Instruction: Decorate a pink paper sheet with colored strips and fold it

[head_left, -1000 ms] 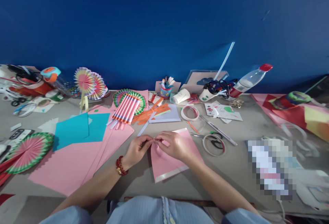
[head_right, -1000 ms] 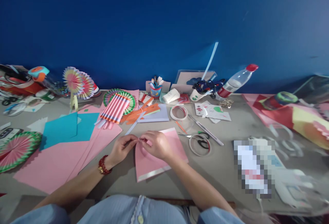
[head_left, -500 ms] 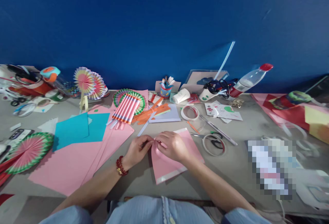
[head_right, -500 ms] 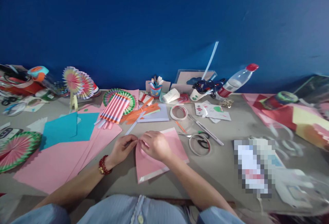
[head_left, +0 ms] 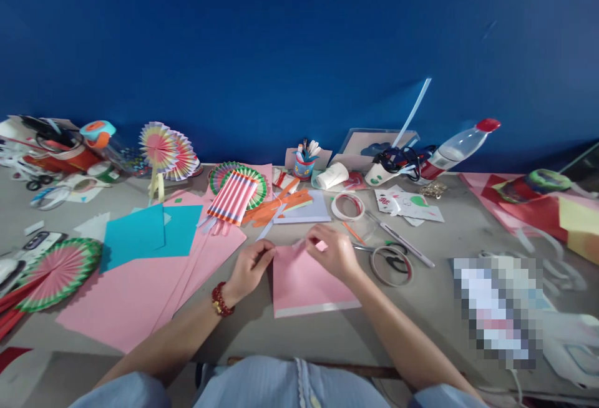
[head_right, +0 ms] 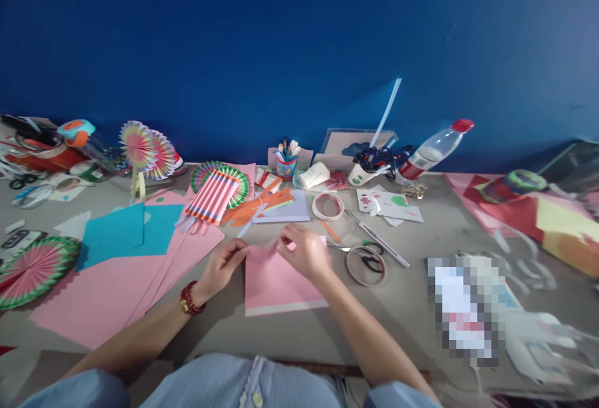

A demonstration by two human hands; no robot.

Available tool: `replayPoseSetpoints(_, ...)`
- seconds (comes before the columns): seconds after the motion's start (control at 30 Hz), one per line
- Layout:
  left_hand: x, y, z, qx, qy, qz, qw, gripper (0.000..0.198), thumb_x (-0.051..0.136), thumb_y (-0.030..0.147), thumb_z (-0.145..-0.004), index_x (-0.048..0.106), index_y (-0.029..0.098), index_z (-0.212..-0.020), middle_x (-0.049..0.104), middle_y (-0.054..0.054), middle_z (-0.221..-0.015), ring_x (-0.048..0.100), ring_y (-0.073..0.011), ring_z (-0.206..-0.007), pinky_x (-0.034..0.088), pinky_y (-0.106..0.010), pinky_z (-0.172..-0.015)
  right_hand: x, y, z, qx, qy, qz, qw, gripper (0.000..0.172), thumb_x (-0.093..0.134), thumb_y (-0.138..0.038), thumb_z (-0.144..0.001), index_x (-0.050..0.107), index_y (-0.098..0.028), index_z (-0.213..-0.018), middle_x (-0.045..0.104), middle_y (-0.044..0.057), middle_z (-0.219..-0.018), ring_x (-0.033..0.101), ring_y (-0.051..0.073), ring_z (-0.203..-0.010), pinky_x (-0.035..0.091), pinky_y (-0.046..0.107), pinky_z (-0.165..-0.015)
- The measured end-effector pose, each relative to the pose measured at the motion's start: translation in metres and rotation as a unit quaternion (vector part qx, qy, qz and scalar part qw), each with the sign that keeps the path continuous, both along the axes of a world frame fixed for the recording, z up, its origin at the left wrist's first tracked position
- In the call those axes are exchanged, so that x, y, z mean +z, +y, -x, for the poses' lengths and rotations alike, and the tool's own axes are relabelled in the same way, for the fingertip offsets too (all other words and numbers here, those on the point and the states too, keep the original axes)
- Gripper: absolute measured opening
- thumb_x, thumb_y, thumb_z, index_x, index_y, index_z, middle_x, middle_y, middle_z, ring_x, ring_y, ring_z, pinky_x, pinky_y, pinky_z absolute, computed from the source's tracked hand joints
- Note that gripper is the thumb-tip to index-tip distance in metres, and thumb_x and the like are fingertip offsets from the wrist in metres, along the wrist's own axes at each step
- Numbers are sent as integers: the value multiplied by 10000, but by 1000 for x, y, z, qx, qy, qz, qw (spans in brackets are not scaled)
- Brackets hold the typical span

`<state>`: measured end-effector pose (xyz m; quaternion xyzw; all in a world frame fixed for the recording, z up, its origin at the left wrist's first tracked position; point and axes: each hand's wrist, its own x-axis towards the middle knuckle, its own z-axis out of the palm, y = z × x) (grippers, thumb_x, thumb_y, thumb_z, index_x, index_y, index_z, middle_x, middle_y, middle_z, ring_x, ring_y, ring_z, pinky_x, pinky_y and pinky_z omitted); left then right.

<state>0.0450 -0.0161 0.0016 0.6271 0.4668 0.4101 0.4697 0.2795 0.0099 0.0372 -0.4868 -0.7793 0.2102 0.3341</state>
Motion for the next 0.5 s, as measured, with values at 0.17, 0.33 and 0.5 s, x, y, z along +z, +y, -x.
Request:
replayPoseSetpoints(0.17, -4, 8, 5, 46, -59, 40, 996, 282, 534, 432, -931, 531, 180, -805, 484, 22, -714, 449, -124, -666, 388, -222, -638, 11, 8, -64, -111, 51, 10, 992, 106, 547, -248, -800, 627, -204, -743, 625, -11, -700, 580, 133, -639, 441, 226, -615)
replayPoseSetpoints(0.33, -6, 10, 7, 55, -71, 58, 994, 278, 540, 436, -926, 526, 179, -822, 469, 24, -715, 440, -117, -650, 387, -215, -609, 8, 3, -152, -340, 162, 28, 926, 157, 643, -352, -679, 648, -203, -729, 631, -11, -642, 590, 153, -583, 467, 264, -579)
replayPoseSetpoints(0.5, -6, 11, 8, 51, -50, 52, 996, 287, 531, 439, -933, 535, 178, -815, 462, 23, -706, 450, -124, -652, 399, -226, -612, 14, -6, -215, -486, 243, -50, 838, 140, 638, -332, -630, 627, -213, -702, 606, 34, -649, 561, 179, -538, 475, 350, -554)
